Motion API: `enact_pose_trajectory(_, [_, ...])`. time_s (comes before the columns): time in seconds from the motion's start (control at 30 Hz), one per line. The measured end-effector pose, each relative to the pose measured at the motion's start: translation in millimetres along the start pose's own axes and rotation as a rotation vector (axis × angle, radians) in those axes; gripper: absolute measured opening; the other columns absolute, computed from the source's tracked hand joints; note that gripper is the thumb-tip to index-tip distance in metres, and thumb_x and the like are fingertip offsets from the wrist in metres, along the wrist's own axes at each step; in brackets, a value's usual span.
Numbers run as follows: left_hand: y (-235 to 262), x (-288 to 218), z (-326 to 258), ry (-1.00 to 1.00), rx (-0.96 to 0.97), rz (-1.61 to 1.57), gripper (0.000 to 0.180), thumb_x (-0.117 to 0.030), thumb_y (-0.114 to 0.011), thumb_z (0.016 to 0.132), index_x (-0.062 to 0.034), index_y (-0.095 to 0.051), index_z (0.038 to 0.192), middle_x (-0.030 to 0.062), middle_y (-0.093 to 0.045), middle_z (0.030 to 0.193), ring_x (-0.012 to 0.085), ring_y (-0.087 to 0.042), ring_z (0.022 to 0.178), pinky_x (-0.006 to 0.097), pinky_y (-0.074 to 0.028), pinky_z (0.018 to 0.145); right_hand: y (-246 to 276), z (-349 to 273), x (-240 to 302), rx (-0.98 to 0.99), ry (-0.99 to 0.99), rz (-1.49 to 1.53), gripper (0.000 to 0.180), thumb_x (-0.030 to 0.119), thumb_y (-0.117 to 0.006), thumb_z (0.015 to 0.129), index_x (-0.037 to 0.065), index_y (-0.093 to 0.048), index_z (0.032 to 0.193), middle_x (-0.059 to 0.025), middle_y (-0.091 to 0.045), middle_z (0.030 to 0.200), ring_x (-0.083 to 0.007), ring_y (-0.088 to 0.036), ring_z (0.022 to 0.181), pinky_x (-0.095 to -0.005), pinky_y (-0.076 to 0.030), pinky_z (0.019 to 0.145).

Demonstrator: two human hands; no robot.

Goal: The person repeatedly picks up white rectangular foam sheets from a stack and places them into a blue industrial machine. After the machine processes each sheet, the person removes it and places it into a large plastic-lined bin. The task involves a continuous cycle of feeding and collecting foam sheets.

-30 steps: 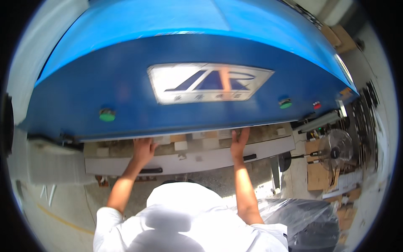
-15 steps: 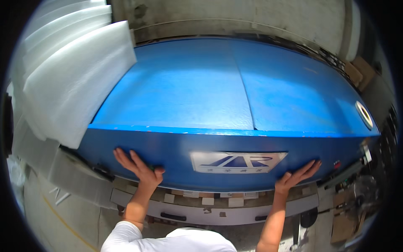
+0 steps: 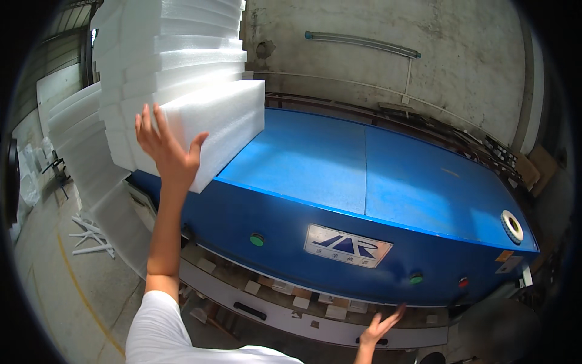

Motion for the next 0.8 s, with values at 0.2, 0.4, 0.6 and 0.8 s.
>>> enact_pose_trajectory(0.2, [-27.0, -85.4, 1.8, -0.268, 0.147, -0.55, 0.059, -0.008, -0.078, 0.078, -0.0015, -0.043, 0.125, 0.0303, -0.032, 0.15, 0.051, -0.039, 0.134, 0.054, -0.043, 0.104, 33.3, -130.1, -9.0, 0.35, -0.375, 0.13, 0.074, 0.012, -0.06, 0.089, -0.001, -0.024, 0.152, -0.0275, -0.016, 0.157, -0.0407, -0.022, 0.145, -0.0449, -0.02, 0.118])
enact_pose_trajectory(0.4, [0.0, -163.1, -53.6, -0.352, 0.227, -0.617, 0.042, 0.0, -0.064, 0.075, 0.0113, -0.059, 0.116, 0.0327, -0.065, 0.104, 0.0486, -0.065, 0.097, 0.047, -0.054, 0.087, 118.3, -168.7, -6.6, 0.322, -0.345, -0.082, 0.067, 0.026, -0.066, 0.088, -0.004, -0.039, 0.141, -0.0279, -0.032, 0.147, -0.0462, -0.04, 0.132, -0.0462, -0.038, 0.108])
enact_pose_trajectory(0.6, [111.7, -309.6, -100.9, -0.491, 0.23, -1.234, 0.058, 0.003, -0.072, 0.072, 0.0046, -0.054, 0.127, 0.0286, -0.063, 0.121, 0.0421, -0.063, 0.112, 0.045, -0.051, 0.096, 235.8, -163.1, -36.2, 0.118, -0.498, -0.126, 0.06, 0.027, -0.067, 0.089, -0.002, -0.045, 0.137, -0.0235, -0.033, 0.147, -0.0417, -0.044, 0.131, -0.0435, -0.041, 0.106])
enact_pose_trajectory(0.8, [110.8, -368.3, -197.9, 0.465, 0.882, -1.938, 0.069, -0.049, -0.077, 0.078, 0.0042, -0.051, 0.114, 0.0084, -0.058, 0.093, 0.0163, -0.059, 0.083, 0.029, -0.047, 0.074, 326.7, -207.4, -91.2, -0.278, -0.642, 0.552, 0.055, 0.036, -0.061, 0.095, 0.0, -0.049, 0.135, -0.0145, -0.045, 0.142, -0.0326, -0.048, 0.13, -0.04, -0.044, 0.104])
Point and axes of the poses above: each hand's wrist, its own z-axis towards the middle knuckle, its own y-axis out of the back of the hand, x = y × z, the point moved 10 cm from there along z, towards the middle knuckle
